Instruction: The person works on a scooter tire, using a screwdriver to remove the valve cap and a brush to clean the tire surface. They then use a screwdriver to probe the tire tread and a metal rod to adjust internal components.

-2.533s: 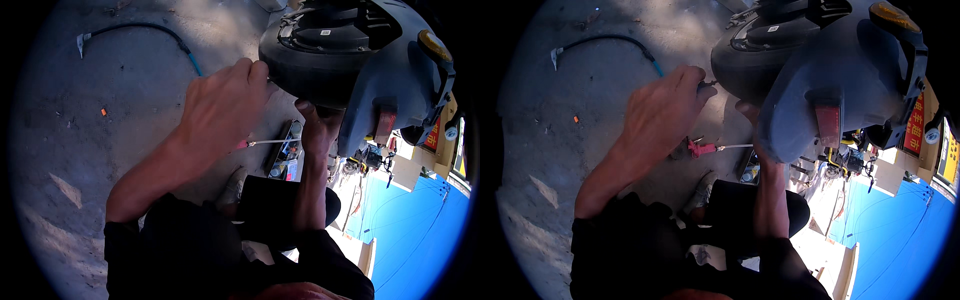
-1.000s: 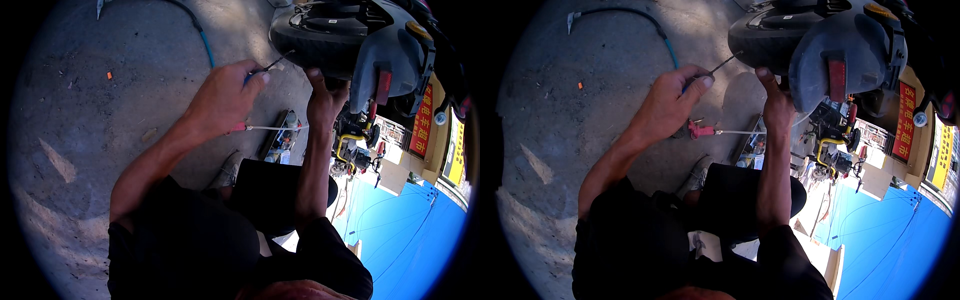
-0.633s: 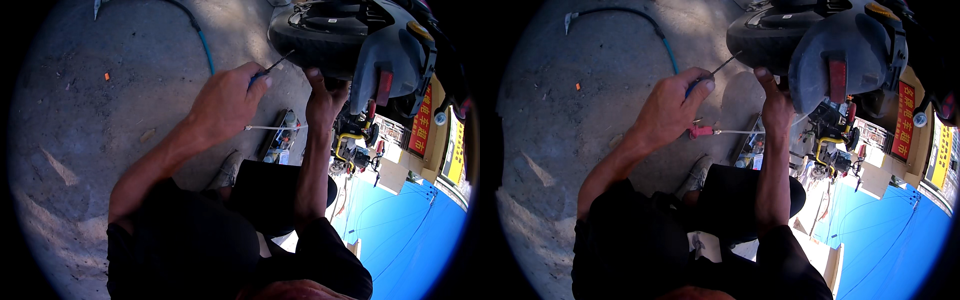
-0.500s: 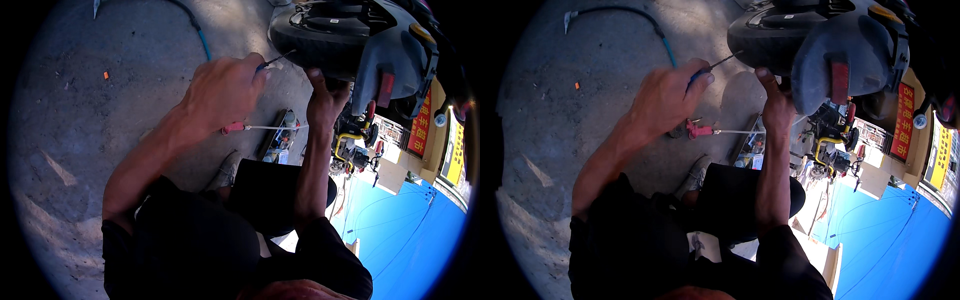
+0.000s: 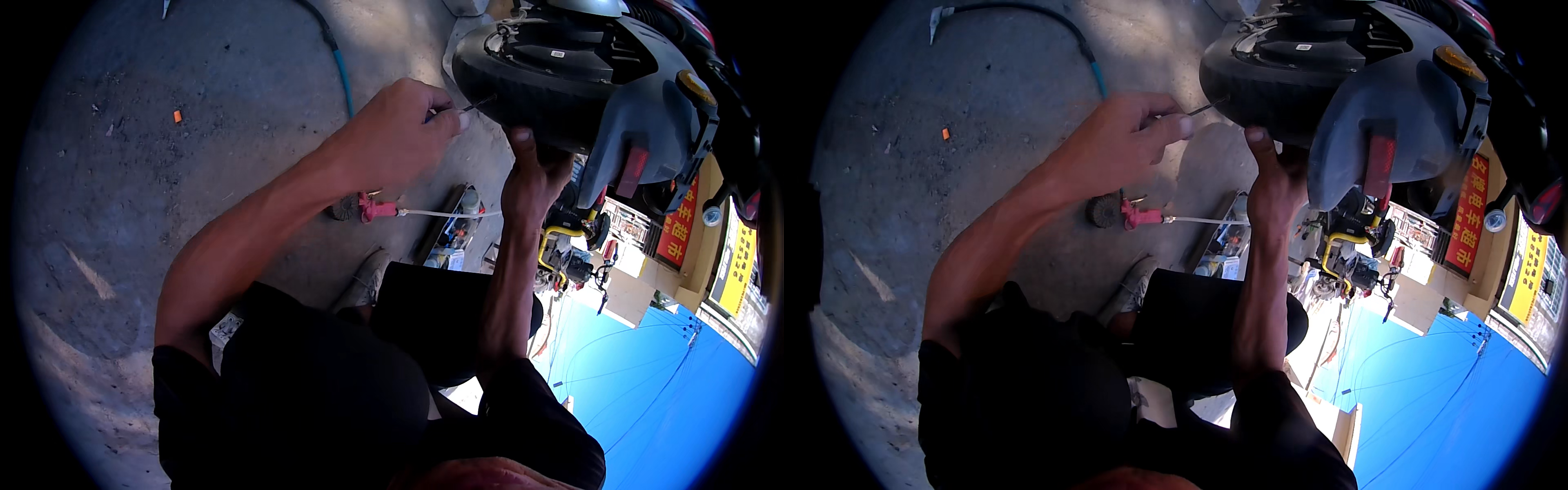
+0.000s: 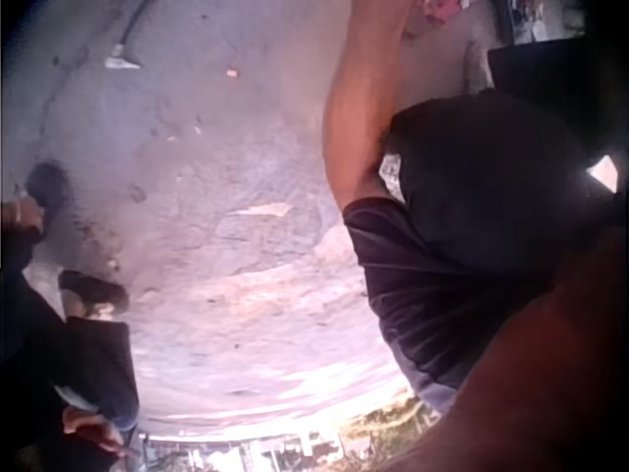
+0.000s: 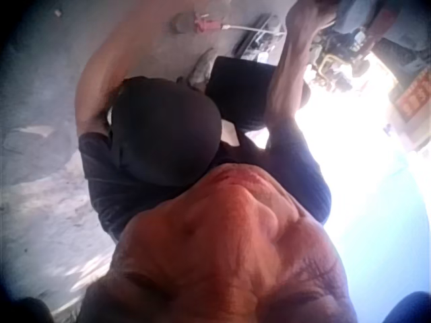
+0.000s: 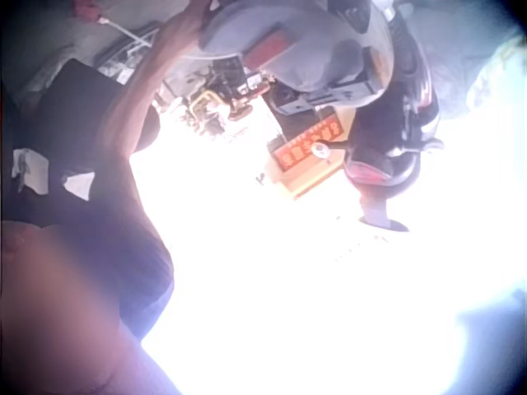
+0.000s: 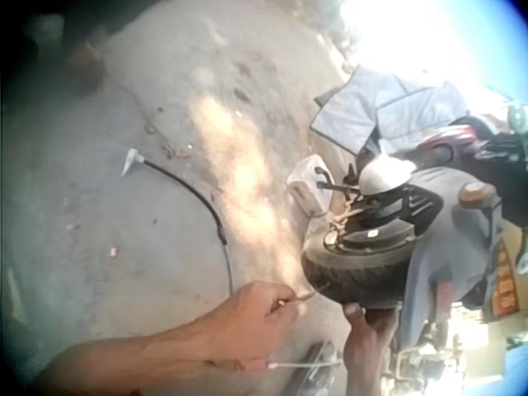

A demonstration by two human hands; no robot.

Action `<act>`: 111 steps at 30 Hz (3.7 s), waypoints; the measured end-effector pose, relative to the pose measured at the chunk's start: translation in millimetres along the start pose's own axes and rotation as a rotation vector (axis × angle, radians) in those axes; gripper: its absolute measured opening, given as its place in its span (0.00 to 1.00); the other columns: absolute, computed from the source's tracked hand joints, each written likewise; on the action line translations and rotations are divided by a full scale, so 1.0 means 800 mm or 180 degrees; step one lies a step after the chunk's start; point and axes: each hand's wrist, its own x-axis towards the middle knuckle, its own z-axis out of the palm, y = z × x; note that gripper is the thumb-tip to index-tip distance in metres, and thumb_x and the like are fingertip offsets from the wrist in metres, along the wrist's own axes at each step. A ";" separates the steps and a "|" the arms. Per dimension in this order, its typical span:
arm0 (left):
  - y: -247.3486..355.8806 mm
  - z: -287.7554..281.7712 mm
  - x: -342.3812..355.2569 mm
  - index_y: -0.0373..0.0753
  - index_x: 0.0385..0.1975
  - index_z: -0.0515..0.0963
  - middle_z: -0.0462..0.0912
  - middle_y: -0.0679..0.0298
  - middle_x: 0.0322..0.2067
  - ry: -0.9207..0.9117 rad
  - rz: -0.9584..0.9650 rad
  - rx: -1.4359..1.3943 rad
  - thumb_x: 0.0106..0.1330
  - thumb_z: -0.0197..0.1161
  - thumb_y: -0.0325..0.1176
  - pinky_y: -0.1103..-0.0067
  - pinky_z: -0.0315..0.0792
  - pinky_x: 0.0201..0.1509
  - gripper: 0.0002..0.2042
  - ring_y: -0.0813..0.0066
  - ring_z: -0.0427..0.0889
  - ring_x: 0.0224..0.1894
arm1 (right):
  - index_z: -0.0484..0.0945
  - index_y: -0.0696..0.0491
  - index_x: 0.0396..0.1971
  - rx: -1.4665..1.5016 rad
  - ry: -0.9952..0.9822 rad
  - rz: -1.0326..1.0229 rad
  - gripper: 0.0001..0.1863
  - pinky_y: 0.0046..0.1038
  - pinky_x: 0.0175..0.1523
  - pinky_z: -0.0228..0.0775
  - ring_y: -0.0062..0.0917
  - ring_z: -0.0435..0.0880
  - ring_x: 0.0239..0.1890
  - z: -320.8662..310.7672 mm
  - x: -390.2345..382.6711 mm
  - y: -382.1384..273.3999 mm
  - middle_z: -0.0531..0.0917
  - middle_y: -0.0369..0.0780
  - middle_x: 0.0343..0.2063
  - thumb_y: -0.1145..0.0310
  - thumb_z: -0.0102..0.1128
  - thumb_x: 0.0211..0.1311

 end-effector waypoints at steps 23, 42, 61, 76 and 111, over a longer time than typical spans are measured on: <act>-0.057 0.022 0.044 0.37 0.43 0.76 0.69 0.71 0.15 -0.0286 -0.0234 -0.1665 0.79 0.57 0.45 0.78 0.61 0.15 0.15 0.80 0.70 0.14 | 0.75 0.63 0.61 -0.0213 -0.0100 -0.0001 0.34 0.35 0.70 0.68 0.32 0.81 0.60 0.006 0.005 0.025 0.84 0.46 0.56 0.78 0.79 0.53; -0.077 0.015 0.055 0.36 0.63 0.74 0.83 0.60 0.22 0.2390 0.2304 0.2790 0.71 0.64 0.37 0.65 0.76 0.31 0.23 0.54 0.82 0.24 | 0.77 0.62 0.60 -0.1184 -0.0346 -0.0472 0.32 0.34 0.65 0.73 0.31 0.83 0.56 0.021 0.023 0.087 0.85 0.45 0.53 0.71 0.80 0.57; 0.011 0.103 -0.020 0.39 0.81 0.45 0.78 0.67 0.13 0.0540 0.1759 0.2832 0.72 0.63 0.38 0.73 0.65 0.14 0.43 0.70 0.76 0.10 | 0.69 0.52 0.70 -0.1469 -0.0573 -0.0948 0.41 0.33 0.71 0.59 0.30 0.71 0.67 0.010 0.047 0.144 0.76 0.40 0.66 0.55 0.78 0.61; -0.042 0.041 -0.017 0.37 0.58 0.76 0.84 0.56 0.38 0.2121 0.1997 0.2717 0.64 0.71 0.39 0.65 0.79 0.36 0.24 0.58 0.86 0.40 | 0.73 0.59 0.63 -0.0664 -0.0265 -0.0704 0.28 0.33 0.65 0.65 0.28 0.79 0.57 -0.031 0.011 0.062 0.82 0.43 0.55 0.50 0.58 0.78; -0.044 0.021 -0.048 0.38 0.48 0.80 0.81 0.49 0.23 0.1046 0.0182 0.1435 0.80 0.52 0.42 0.58 0.73 0.37 0.15 0.45 0.83 0.29 | 0.70 0.61 0.64 -0.0375 -0.0345 -0.0242 0.38 0.34 0.69 0.64 0.31 0.80 0.59 -0.010 0.013 0.026 0.83 0.44 0.55 0.64 0.80 0.57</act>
